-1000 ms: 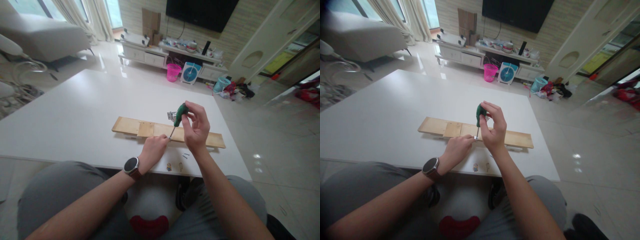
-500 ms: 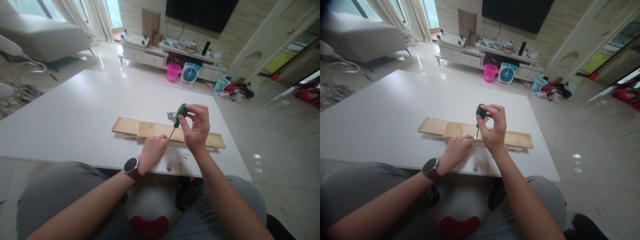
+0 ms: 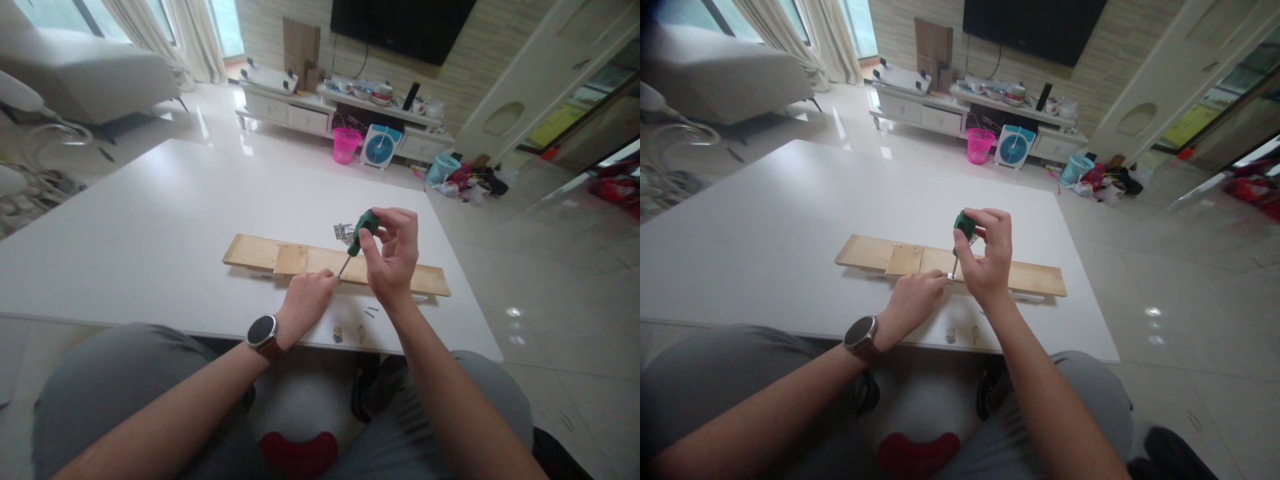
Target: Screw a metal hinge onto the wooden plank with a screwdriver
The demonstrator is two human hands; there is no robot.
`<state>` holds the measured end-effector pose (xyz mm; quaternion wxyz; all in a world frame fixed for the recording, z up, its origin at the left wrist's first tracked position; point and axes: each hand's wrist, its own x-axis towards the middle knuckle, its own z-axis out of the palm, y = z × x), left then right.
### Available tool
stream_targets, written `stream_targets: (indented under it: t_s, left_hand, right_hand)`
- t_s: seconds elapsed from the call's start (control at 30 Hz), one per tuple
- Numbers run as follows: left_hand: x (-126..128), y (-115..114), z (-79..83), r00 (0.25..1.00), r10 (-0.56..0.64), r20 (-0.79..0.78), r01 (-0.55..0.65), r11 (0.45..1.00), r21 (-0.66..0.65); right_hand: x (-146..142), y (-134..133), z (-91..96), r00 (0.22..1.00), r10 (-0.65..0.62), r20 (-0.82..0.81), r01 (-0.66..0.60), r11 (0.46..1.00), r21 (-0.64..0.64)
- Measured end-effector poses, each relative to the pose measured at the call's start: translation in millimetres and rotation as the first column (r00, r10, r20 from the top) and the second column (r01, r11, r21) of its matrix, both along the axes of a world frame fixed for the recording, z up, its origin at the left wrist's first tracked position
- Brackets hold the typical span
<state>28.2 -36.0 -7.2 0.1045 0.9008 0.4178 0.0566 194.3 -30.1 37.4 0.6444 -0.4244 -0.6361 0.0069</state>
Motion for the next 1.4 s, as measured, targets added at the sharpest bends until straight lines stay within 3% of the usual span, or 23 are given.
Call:
stream_targets:
  t_s: [0.13, 0.37, 0.57, 0.77, 0.97, 1.23, 1.4]
  left_hand:
    - [0.0, -0.4, 1.7, 1.000, -0.003, -0.002, 0.003, 1.000, -0.009]
    - [0.3, 0.3, -0.6, 1.000, 0.004, 0.000, -0.004, 1.000, 0.004]
    - [-0.1, -0.1, -0.8, 1.000, 0.001, 0.000, -0.001, 1.000, 0.011]
    - [0.0, 0.3, -0.9, 1.000, 0.006, -0.002, -0.006, 1.000, 0.007]
    - [0.5, 0.0, -0.1, 1.000, 0.000, -0.017, 0.000, 1.000, 0.004]
    - [0.0, -0.4, 0.3, 1.000, 0.007, -0.008, -0.007, 1.000, 0.002]
    - [0.0, -0.2, 2.4, 1.000, 0.002, -0.017, -0.002, 1.000, -0.007]
  right_hand:
    - [-0.2, -1.1, 1.6, 0.999, 0.042, 0.003, -0.042, 0.999, 0.011]
    - [1.7, -1.1, 1.8, 0.997, -0.028, 0.066, 0.028, 1.000, 0.007]
    - [1.4, -1.0, 1.4, 0.998, 0.048, 0.042, -0.049, 0.999, 0.013]
    - [-1.4, -2.6, 5.1, 0.998, -0.061, 0.028, 0.060, 0.998, 0.010]
    - [2.8, -0.3, -2.6, 0.999, 0.039, 0.032, -0.038, 0.999, -0.019]
    - [-0.6, -1.5, 2.8, 0.999, -0.036, 0.030, 0.036, 0.999, 0.004]
    - [0.7, -1.5, 0.6, 0.999, 0.021, 0.040, -0.020, 1.000, -0.022]
